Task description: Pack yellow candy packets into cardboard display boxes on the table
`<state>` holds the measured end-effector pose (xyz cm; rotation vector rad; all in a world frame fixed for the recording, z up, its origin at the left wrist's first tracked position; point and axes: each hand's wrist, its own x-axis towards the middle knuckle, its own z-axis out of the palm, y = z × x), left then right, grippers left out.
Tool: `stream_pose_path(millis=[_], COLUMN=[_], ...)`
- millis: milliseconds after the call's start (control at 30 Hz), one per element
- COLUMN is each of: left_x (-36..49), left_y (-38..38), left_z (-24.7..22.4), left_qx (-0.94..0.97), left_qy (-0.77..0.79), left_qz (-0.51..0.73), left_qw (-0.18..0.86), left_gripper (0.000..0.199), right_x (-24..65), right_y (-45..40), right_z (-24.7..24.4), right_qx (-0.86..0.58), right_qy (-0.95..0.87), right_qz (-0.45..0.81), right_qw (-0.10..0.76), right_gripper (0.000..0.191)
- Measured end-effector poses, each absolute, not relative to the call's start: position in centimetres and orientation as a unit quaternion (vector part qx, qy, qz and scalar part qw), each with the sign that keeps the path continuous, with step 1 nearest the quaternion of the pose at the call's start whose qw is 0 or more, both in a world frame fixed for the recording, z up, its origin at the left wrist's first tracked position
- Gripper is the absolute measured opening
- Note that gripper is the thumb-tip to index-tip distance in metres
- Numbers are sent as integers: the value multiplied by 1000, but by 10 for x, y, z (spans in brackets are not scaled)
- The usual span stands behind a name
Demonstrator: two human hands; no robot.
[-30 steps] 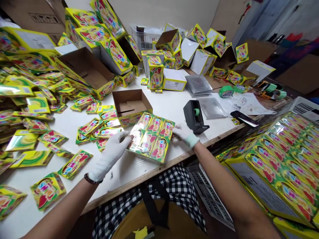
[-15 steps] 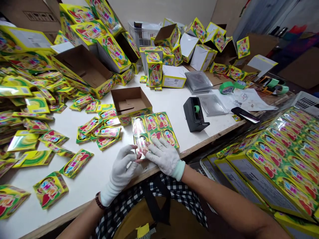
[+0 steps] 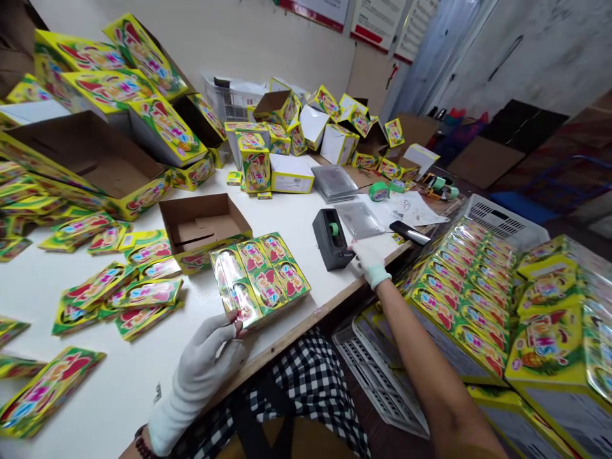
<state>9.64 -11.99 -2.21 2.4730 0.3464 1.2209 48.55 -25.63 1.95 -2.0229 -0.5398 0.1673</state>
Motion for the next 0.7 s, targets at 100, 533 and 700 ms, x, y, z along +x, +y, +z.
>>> stream_pose_path(millis=[100, 533, 700], left_x=[100, 99, 100], left_y=[-119, -116, -117], left_z=[-23, -30, -28], left_qx=[880, 886, 883], left_qy=[113, 101, 106], left_qz=[429, 425, 422], left_qw=[170, 159, 173], left_gripper=[20, 20, 22], right_x=[485, 434, 437], right_y=[-240, -293, -283], right_z=[17, -15, -29], right_qx=[-812, -776, -764], right_qy=[-251, -152, -115], right_qz=[110, 116, 136], right_qw=[515, 601, 620], right_gripper=[35, 40, 45])
